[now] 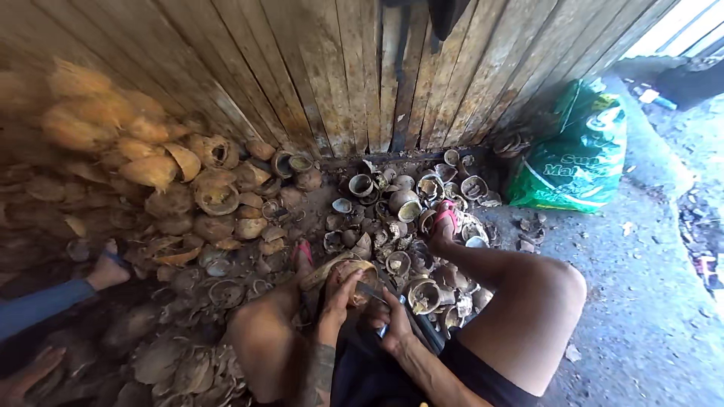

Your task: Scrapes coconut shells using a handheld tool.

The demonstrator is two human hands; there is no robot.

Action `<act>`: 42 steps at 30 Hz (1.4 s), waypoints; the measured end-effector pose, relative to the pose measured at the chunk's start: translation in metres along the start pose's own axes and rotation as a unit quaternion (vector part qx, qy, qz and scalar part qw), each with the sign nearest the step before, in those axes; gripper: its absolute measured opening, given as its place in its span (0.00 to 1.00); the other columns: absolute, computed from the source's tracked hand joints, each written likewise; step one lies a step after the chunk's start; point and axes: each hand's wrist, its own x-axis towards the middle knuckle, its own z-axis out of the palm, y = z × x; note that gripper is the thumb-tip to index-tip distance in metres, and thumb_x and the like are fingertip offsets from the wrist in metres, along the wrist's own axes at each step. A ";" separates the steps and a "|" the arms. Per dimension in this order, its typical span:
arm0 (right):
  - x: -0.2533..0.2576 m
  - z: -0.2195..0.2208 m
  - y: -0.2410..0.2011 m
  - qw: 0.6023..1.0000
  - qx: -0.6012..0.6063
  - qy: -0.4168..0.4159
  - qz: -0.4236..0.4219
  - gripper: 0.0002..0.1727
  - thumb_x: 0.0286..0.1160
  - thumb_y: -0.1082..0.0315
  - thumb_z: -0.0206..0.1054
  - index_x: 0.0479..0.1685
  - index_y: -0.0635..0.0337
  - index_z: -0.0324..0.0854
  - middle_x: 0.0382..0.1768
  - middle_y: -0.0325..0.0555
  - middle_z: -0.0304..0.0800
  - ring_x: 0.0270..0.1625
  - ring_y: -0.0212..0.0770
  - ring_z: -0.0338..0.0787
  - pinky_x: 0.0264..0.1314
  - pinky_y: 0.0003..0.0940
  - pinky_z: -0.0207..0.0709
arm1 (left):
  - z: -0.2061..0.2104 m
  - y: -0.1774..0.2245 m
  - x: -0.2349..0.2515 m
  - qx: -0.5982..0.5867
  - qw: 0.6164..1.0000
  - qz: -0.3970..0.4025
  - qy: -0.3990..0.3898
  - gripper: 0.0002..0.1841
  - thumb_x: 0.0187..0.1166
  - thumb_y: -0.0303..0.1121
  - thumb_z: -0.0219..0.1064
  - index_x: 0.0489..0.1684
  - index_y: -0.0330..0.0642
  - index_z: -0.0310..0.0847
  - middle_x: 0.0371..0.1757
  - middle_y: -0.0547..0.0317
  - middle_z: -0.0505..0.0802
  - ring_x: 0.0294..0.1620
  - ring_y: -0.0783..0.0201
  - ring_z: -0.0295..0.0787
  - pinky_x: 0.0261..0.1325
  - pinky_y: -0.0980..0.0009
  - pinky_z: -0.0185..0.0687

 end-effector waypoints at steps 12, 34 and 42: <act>-0.076 0.043 -0.049 0.950 -0.248 -0.031 -0.188 0.12 0.85 0.64 0.63 0.33 0.58 0.71 0.08 0.34 0.61 0.08 0.30 0.64 0.11 0.27 0.67 | -0.002 0.060 0.006 -0.438 0.893 0.049 -0.088 0.29 0.84 0.58 0.48 0.64 0.42 0.78 0.56 0.42 0.92 0.56 0.44 0.92 0.55 0.39 0.89; -0.030 0.038 -0.007 0.981 0.150 -0.120 0.038 0.28 0.91 0.50 0.49 0.15 0.50 0.70 0.06 0.30 0.66 0.06 0.26 0.70 0.10 0.18 0.68 | 0.062 0.034 0.008 -0.419 0.905 0.067 -0.009 0.27 0.87 0.56 0.40 0.57 0.45 0.79 0.45 0.52 0.94 0.45 0.56 0.95 0.45 0.52 0.92; -0.035 0.023 -0.060 0.881 -0.289 0.103 -0.360 0.12 0.70 0.69 0.77 0.31 0.63 0.77 0.12 0.40 0.71 0.10 0.34 0.68 0.14 0.31 0.68 | 0.039 0.061 0.079 0.293 0.871 0.361 0.156 0.37 0.64 0.49 0.78 0.71 0.33 0.80 0.70 0.36 0.85 0.73 0.45 0.81 0.78 0.49 0.76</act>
